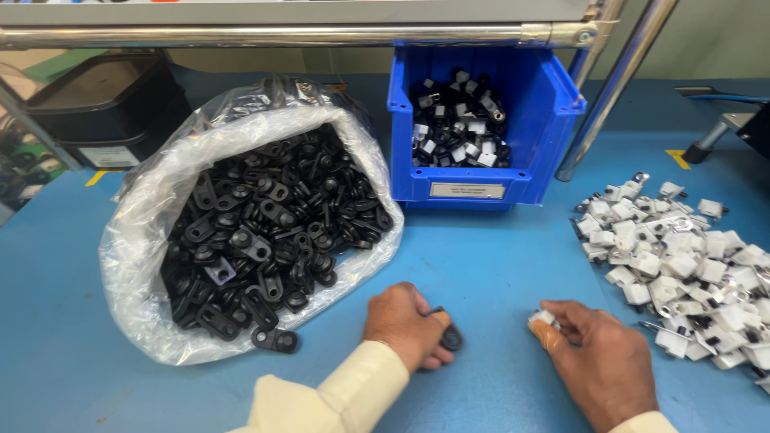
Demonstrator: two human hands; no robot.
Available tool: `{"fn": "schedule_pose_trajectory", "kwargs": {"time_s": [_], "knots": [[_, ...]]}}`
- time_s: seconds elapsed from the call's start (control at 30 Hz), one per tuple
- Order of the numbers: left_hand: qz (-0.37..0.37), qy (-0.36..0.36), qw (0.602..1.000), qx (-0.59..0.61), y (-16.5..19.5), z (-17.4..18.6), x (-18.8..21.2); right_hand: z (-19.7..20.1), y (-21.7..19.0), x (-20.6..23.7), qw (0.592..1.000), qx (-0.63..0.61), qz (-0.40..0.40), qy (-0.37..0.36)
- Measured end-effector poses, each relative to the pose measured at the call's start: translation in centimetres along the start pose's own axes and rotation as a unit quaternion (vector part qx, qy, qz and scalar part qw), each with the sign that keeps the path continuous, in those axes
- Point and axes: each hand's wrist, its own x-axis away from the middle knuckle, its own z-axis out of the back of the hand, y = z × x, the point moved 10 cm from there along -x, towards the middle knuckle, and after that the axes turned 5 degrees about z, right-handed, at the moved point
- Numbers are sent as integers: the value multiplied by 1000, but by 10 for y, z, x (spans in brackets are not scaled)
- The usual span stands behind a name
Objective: The person repeatedly picks a black plastic part from a bag and a white plastic part from a pile, then presses them together by hand to form an assembled unit. The assembled units are placed into a blue bin. The process is repeated continuously throughout the clip.
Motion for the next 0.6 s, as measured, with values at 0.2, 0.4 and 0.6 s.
{"fn": "schedule_pose_trajectory", "kwargs": {"time_s": [0.2, 0.4, 0.6], "knots": [[-15, -42, 999, 27, 12, -54, 4, -22, 4, 10, 941, -330, -79, -13], [-15, -70, 990, -122, 30, -59, 21, -31, -8, 16, 948, -303, -87, -39], [-18, -87, 971, -223, 41, -55, 23, -12, -33, 17, 978, -209, -1, -21]]}}
